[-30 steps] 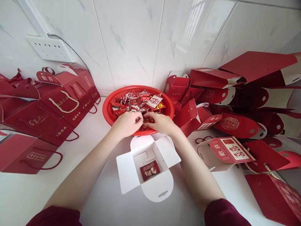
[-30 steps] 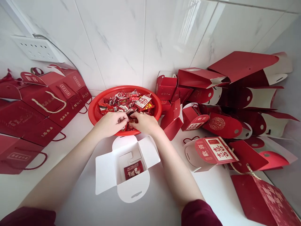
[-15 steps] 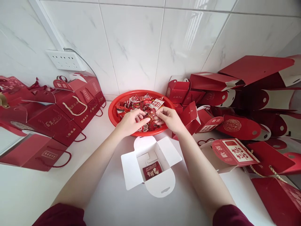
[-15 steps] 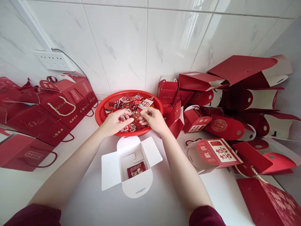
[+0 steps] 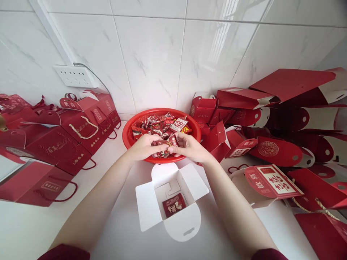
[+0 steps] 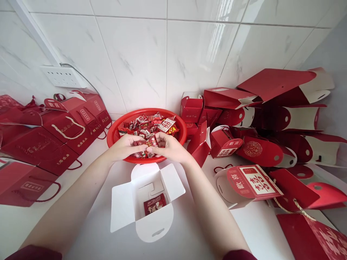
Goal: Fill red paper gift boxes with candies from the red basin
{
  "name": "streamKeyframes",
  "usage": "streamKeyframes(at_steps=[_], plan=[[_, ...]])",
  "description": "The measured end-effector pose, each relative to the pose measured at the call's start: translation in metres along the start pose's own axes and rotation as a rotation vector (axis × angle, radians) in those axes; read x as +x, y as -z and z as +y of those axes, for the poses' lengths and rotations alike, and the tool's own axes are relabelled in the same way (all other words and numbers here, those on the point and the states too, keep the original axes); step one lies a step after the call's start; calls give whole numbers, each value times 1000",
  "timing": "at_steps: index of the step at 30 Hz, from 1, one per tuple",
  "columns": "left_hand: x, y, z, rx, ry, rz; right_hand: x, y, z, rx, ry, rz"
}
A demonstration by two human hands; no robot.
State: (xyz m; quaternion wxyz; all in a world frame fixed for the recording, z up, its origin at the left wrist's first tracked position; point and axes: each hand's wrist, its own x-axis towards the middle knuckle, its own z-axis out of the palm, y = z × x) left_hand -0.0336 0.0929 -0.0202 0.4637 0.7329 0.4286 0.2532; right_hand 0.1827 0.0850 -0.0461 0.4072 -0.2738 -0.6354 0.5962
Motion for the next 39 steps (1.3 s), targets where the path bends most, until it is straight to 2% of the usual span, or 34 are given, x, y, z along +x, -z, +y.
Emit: streamKeyframes(at_steps=[3, 11, 16, 22, 28, 35, 39], plan=[[1, -1, -2, 55, -12, -8, 0, 2, 0, 0, -9, -49], [1, -2, 0, 45, -36, 4, 3, 8, 2, 54, 9, -34], [1, -3, -2, 133, -45, 35, 3, 4, 2, -31, -2, -26], [0, -2, 0, 150, -44, -10, 3, 3, 1, -85, -26, -22], [0, -1, 2, 294, -72, 13, 4, 7, 4, -149, -18, -33], [-1, -1, 1, 84, -55, -64, 3, 11, 3, -120, -13, -66], [-2, 3, 0, 56, -59, -107, 0, 13, -1, -54, -12, -127]])
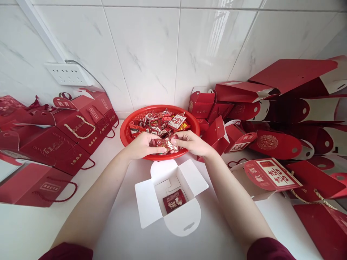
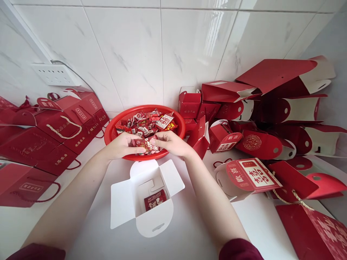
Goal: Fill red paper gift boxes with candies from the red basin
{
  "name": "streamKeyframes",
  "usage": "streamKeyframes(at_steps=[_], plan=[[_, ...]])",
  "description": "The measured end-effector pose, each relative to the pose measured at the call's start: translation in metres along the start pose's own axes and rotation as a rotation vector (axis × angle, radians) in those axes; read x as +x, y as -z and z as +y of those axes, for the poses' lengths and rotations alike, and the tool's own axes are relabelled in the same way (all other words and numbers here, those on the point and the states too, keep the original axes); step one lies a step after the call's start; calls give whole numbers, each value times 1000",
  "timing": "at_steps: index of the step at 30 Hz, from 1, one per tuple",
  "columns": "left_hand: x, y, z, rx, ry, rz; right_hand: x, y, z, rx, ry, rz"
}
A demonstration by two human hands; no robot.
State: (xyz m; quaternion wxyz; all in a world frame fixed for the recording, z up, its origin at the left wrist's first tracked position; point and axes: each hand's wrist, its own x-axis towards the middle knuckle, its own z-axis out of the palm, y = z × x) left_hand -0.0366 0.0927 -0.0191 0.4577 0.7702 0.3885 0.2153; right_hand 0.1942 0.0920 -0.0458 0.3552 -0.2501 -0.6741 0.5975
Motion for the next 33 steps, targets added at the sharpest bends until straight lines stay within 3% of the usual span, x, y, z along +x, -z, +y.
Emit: streamKeyframes(at_steps=[12, 22, 24, 27, 29, 31, 33], plan=[[-1, 11, -5, -58, 4, -95, -2, 0, 0, 39, 8, 2], [6, 1, -11, -17, 12, 32, -3, -4, -3, 33, 62, 55], [5, -5, -6, 10, -41, 138, -1, -3, 0, 44, 64, 97], [-9, -13, 17, 123, -167, 439, 0, -1, 1, 82, 61, 184], [-29, -22, 37, 237, -230, 541, -3, -1, -5, 45, 79, 226], [-52, -32, 52, 312, -297, 521, -9, -4, -19, -44, 114, 256], [-73, -45, 55, 333, -345, 388, -21, -9, -38, -143, 138, 257]])
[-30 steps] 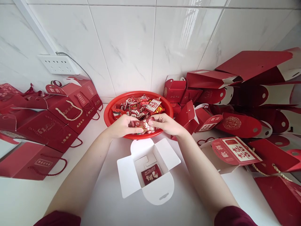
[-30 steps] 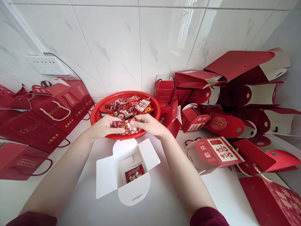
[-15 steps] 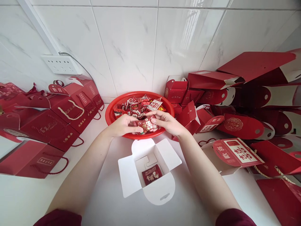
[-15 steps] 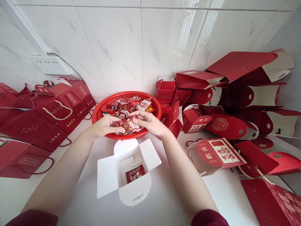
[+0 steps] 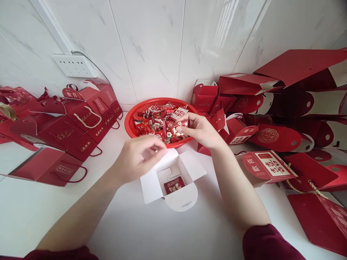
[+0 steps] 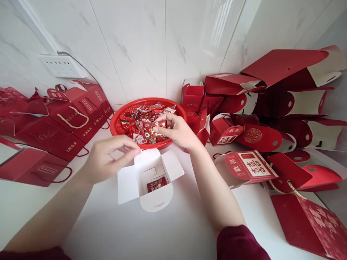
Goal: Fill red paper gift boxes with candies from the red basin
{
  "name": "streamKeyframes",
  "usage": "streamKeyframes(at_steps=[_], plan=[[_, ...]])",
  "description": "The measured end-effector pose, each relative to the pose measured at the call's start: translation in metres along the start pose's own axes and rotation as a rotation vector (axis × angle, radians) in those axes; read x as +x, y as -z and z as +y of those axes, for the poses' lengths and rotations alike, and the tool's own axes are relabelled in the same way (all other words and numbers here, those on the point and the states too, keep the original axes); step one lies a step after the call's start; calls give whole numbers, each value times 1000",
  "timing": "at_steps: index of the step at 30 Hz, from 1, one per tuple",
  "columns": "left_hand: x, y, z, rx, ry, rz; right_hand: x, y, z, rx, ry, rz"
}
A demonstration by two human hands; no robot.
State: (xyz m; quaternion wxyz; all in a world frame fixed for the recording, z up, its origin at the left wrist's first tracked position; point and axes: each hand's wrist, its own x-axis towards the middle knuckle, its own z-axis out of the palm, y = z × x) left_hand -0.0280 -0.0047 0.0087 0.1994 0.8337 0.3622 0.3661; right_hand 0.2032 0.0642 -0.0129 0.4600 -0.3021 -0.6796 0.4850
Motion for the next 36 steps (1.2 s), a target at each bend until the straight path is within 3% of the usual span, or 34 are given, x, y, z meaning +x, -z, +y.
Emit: streamKeyframes(at_steps=[4, 8, 13, 18, 27, 36], plan=[[-41, -17, -13, 43, -129, -168, -26, -6, -41, -207, -34, -200], [-68, -37, -43, 43, -176, -91, -45, -18, -59, -596, -95, -357], [-82, -49, -63, -14, -173, -65, -54, -27, -51, -967, -197, -417], [-85, -52, -69, -83, -178, -155, -56, -39, -37, -969, -191, -499], [-91, -55, -69, -51, -168, -165, -49, -73, -19, -1016, -262, -623], [-92, -55, -69, -63, -140, -166, -50, -77, -15, -1089, -165, -598]])
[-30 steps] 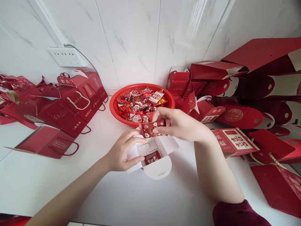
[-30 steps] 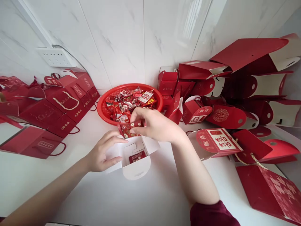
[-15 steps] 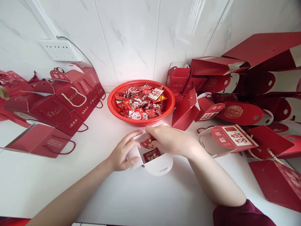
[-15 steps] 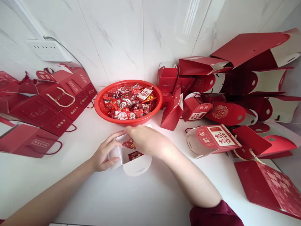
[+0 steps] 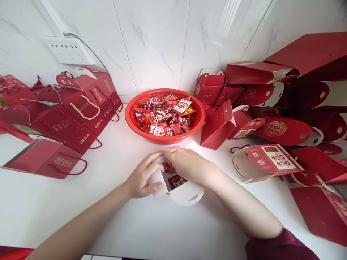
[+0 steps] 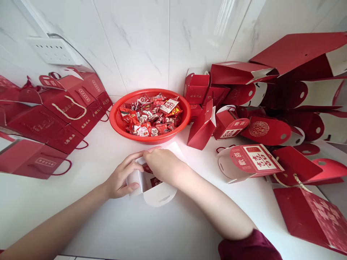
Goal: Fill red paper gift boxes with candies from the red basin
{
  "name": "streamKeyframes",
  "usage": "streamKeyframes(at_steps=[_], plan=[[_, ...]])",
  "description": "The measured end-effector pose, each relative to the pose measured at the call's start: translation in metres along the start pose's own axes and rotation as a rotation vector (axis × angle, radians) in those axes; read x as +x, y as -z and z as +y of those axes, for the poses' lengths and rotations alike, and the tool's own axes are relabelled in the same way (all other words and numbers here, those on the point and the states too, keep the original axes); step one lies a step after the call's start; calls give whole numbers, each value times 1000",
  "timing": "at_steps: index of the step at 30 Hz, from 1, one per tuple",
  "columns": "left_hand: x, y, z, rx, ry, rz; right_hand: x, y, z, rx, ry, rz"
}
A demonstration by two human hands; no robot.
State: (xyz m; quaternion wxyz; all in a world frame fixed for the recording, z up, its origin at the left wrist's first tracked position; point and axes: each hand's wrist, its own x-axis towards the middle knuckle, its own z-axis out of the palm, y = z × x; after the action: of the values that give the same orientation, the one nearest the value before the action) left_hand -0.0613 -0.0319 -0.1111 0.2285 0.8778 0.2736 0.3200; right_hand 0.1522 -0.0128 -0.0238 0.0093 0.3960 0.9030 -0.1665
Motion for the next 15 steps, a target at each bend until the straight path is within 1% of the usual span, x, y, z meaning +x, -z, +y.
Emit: streamKeyframes(at_steps=[3, 6, 9, 10, 13, 15], plan=[[-1, 0, -1, 8, -18, 1, 0, -2, 4, 39, -8, -54], [-1, 0, -1, 2, -9, -14, 2, -3, 7, 88, -4, -156], [0, 0, 0, -20, -8, -28, 1, -3, 5, 43, 11, -216], [1, 0, 0, -25, -11, -28, 0, -2, 3, 21, 19, -210], [2, 0, 0, -25, -14, -28, -8, 1, -1, -15, 49, -113], [2, 0, 0, -23, -11, -33, -12, 4, -2, -14, 54, -70]])
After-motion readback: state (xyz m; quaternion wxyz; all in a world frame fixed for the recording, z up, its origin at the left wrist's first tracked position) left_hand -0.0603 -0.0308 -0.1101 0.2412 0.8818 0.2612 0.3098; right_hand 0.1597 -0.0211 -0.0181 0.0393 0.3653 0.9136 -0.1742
